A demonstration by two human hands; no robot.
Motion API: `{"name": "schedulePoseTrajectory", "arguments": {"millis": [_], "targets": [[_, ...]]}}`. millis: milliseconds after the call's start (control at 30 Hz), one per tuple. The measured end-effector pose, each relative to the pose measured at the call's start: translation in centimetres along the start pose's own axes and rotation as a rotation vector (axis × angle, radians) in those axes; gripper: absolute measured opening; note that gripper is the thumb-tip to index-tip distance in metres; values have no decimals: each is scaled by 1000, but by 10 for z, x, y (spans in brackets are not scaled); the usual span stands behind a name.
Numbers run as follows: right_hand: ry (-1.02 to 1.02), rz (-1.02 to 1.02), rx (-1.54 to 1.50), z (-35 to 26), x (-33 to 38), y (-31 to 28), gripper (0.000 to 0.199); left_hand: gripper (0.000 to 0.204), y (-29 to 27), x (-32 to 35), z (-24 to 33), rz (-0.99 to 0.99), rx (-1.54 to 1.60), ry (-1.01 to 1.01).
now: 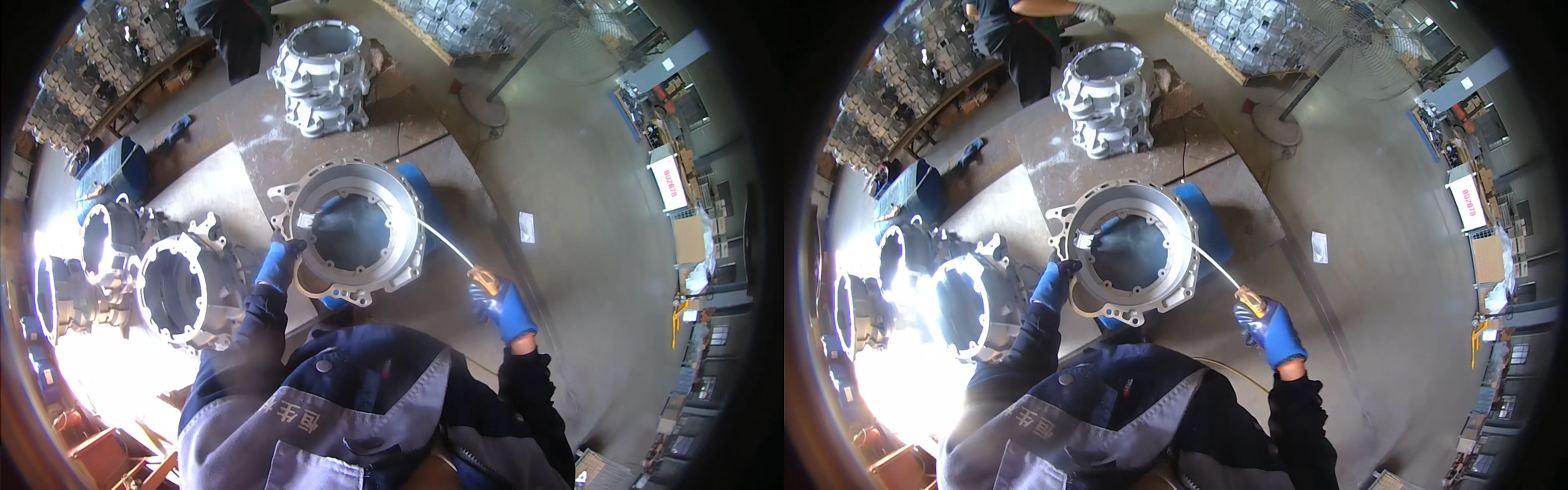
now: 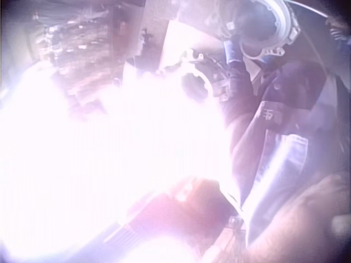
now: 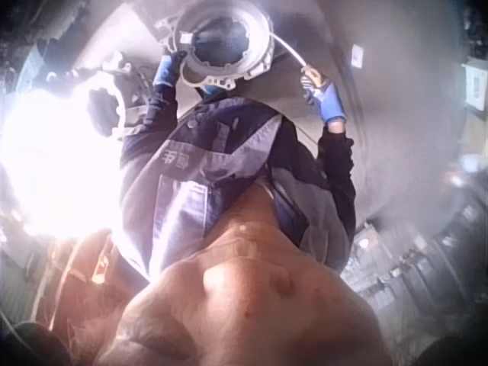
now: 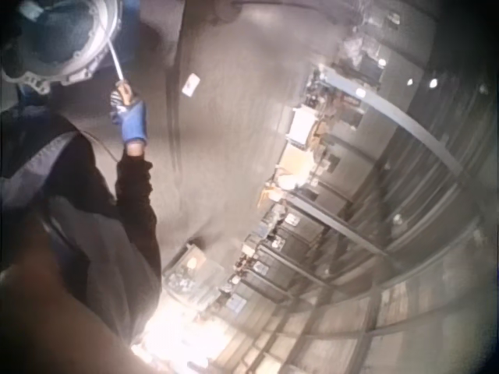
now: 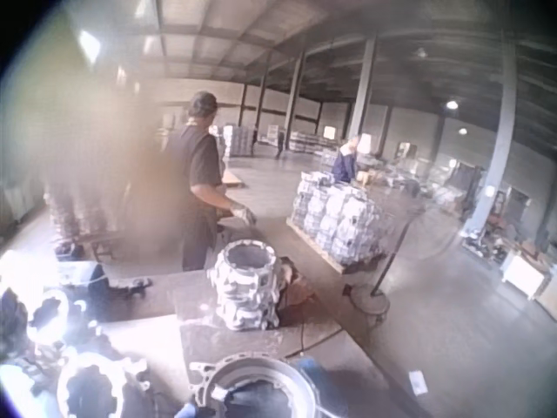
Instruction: The person uses a spray nozzle to clean the interior and exterior surfaces of several metal engine parts placed on a workbench. They rotate and reposition each part to reach different areas, then set the cleaned parts aside.
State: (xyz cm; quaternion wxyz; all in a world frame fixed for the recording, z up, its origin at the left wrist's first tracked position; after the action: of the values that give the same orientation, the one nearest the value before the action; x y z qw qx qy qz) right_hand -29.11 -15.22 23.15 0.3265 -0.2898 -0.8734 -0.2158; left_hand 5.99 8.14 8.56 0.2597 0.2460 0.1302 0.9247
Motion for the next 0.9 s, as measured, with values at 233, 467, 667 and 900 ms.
{"name": "schedulePoseTrajectory", "arguments": {"millis": [233,467,667,900], "targets": [[-25,328,246,-15,36,-11,23,54,-11,6,-24,43,-68,49],[3,381,252,13,69,-26,21,35,-13,-5,-33,51,-134,19],[124,94,128,12,90,-5,18,38,-57,-15,-49,-446,-556,141],[-259,134,-37,56,-61,-10,44,20,-59,-6,-40,-574,-936,778]]}}
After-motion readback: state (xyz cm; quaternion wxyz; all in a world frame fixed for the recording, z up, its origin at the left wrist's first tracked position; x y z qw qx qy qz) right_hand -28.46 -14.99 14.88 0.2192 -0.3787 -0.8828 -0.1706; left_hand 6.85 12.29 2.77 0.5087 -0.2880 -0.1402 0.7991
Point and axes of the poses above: each hand's wrist, its own x-axis away from the middle knuckle, its own y-axis out of the palm, z = x × y, the point moved 3 cm from there along -x, towards the middle knuckle, and after that the axes turned 9 degrees about y, right-handed, at the moved point
